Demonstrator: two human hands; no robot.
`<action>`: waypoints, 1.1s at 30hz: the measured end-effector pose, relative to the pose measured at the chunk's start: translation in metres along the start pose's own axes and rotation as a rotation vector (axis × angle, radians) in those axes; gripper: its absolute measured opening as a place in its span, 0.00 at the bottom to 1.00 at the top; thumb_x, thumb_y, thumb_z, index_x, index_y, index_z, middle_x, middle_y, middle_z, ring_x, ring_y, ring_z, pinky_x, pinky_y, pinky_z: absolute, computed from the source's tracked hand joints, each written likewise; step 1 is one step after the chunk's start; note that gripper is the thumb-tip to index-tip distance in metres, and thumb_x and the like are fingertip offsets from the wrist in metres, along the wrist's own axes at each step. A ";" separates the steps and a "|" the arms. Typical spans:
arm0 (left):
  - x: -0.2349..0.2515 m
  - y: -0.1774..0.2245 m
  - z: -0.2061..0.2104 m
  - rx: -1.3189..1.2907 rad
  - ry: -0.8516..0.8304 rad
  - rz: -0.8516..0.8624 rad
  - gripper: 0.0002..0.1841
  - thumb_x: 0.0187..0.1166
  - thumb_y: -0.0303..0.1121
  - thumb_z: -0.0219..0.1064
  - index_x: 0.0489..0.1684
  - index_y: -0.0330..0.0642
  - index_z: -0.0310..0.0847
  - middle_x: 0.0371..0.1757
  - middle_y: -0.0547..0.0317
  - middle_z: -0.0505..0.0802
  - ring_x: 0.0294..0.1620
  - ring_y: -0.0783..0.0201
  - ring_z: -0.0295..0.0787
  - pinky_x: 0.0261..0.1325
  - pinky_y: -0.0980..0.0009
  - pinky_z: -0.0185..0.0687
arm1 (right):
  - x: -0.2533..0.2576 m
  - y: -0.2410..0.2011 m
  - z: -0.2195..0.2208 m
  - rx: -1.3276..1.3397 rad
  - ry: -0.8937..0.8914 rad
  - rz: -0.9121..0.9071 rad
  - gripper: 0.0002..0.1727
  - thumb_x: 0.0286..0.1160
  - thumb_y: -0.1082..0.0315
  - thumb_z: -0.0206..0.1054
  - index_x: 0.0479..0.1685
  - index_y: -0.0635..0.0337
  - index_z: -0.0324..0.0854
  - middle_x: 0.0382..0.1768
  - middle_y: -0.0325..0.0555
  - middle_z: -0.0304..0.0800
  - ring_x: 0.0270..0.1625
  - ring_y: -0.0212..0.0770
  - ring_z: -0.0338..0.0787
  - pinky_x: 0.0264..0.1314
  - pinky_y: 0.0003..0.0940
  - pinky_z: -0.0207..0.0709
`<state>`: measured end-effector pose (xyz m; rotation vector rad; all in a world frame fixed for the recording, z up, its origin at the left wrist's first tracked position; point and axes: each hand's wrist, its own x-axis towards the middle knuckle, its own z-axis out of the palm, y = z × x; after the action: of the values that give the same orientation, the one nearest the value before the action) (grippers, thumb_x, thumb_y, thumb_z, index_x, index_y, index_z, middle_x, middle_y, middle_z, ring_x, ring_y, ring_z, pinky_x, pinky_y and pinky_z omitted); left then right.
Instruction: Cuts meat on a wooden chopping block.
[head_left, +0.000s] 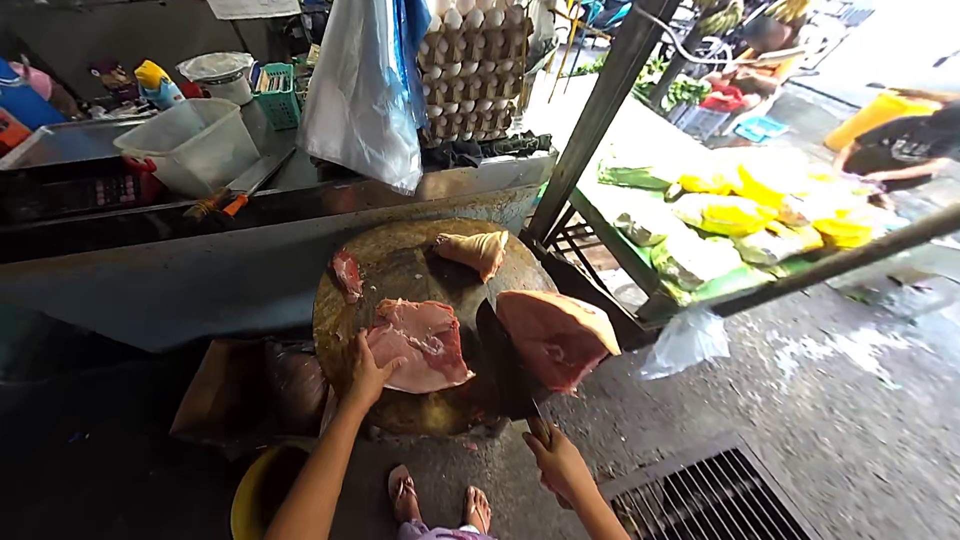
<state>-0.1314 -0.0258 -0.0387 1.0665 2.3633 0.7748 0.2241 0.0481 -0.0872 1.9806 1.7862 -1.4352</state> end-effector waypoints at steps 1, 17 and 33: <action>-0.013 -0.002 0.008 -0.041 0.069 -0.004 0.55 0.67 0.55 0.81 0.88 0.27 0.54 0.85 0.28 0.69 0.89 0.36 0.61 0.91 0.45 0.50 | 0.002 0.001 0.000 0.005 -0.005 -0.008 0.24 0.88 0.51 0.63 0.66 0.62 0.74 0.32 0.54 0.86 0.26 0.47 0.87 0.35 0.47 0.84; -0.095 -0.016 0.119 -0.285 0.747 0.209 0.42 0.62 0.43 0.80 0.65 0.14 0.67 0.65 0.16 0.80 0.68 0.30 0.80 0.77 0.49 0.74 | -0.001 -0.006 -0.006 0.030 0.009 0.007 0.20 0.89 0.55 0.63 0.66 0.62 0.72 0.22 0.48 0.81 0.17 0.40 0.84 0.24 0.36 0.82; -0.106 -0.074 0.093 -0.644 0.255 -0.138 0.15 0.82 0.20 0.55 0.62 0.23 0.77 0.59 0.35 0.88 0.61 0.47 0.88 0.68 0.57 0.84 | -0.016 -0.016 0.006 0.094 0.111 0.013 0.13 0.91 0.63 0.59 0.59 0.66 0.71 0.13 0.41 0.74 0.11 0.35 0.79 0.16 0.32 0.80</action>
<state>-0.0522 -0.1200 -0.1399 0.5495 2.0970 1.5488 0.2098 0.0372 -0.0719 2.1539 1.7763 -1.4576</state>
